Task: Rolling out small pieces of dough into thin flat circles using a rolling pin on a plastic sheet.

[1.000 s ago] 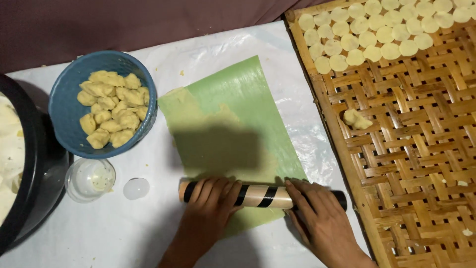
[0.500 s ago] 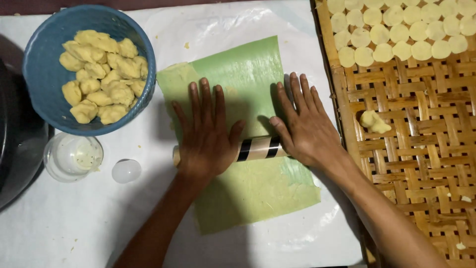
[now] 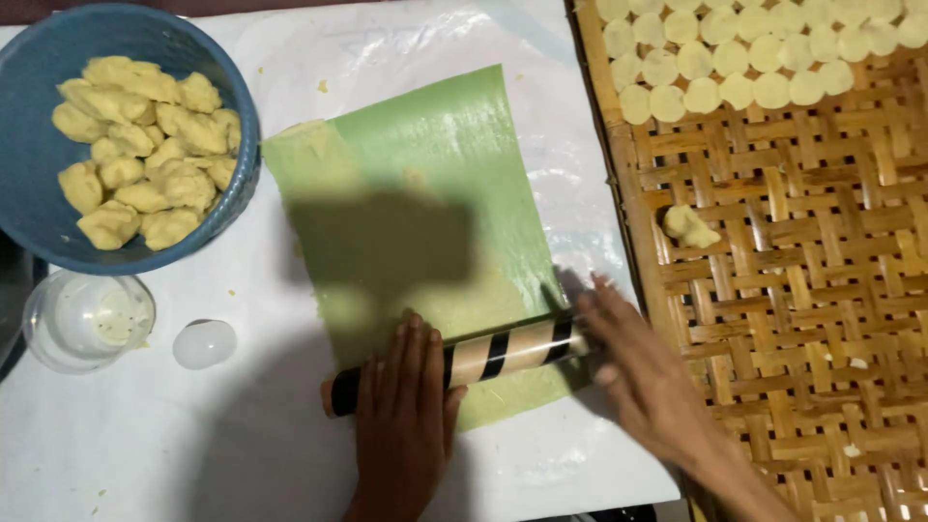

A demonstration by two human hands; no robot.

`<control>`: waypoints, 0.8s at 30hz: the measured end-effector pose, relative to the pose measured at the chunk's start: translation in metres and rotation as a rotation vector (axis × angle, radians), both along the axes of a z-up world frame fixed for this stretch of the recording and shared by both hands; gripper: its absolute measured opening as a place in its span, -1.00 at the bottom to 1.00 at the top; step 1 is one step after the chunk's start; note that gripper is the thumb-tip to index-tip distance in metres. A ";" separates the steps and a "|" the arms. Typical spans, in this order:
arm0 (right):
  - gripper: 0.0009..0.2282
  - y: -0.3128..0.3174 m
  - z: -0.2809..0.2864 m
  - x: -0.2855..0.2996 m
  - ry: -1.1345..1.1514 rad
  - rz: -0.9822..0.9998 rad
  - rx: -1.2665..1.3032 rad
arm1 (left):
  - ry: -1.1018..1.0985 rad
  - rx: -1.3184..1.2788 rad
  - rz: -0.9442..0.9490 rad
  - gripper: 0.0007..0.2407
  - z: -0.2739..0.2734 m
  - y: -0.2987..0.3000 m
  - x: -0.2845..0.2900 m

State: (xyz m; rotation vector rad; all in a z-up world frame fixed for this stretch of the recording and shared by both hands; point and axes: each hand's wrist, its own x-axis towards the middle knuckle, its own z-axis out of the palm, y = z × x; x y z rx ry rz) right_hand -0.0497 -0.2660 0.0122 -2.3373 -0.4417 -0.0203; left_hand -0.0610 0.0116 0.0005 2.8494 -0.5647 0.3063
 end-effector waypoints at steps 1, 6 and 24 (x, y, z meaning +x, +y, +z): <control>-0.44 -0.013 0.002 0.013 -0.009 -0.005 -0.009 | -0.009 -0.009 -0.005 -0.56 -0.003 0.001 0.003; -0.54 -0.061 0.001 0.059 -0.123 -0.423 -0.438 | 0.019 -0.131 -0.016 -0.59 -0.008 0.006 0.012; -0.73 -0.050 -0.022 0.077 0.253 -0.377 -0.069 | -0.099 -0.444 -0.183 -0.54 0.027 -0.062 0.028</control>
